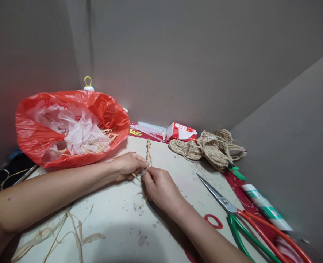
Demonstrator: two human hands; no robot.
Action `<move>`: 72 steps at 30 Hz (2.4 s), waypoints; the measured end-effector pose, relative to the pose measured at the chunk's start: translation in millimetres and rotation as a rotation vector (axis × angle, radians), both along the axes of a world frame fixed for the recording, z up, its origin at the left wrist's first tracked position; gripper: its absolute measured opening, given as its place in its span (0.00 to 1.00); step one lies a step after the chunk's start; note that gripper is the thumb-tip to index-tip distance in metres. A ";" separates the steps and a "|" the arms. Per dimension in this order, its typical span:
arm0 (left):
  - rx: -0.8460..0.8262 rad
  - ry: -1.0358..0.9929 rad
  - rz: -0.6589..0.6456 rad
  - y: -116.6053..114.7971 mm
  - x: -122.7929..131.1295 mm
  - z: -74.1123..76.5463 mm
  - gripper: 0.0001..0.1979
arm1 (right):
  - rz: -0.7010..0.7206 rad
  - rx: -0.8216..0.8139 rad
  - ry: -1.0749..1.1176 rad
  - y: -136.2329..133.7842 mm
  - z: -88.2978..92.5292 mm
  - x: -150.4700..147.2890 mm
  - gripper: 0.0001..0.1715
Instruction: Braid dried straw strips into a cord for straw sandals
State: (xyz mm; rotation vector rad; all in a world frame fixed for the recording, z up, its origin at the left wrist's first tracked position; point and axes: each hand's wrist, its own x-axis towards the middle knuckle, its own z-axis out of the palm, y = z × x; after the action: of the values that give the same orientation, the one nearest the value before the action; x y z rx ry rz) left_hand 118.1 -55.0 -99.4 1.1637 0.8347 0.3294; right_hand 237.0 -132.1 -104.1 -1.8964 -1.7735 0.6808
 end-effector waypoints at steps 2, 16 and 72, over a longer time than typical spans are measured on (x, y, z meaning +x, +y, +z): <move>-0.042 -0.032 0.007 -1.4 -0.3 0.1 0.16 | 0.019 0.076 -0.255 -1.9 2.7 -3.0 0.16; -0.106 -0.036 -0.011 1.4 -5.4 2.0 0.11 | 0.208 0.109 0.193 -37.1 72.1 11.4 0.20; 1.528 0.615 -0.633 -56.8 -4.4 10.5 0.11 | -0.310 -0.267 1.133 8.0 -4.2 7.1 0.14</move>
State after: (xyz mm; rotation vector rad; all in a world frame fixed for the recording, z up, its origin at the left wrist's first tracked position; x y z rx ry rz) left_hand 113.7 -111.8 -88.9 2.9720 0.5894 0.0050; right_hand 244.1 -124.1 -108.2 -1.3611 -0.6790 1.5080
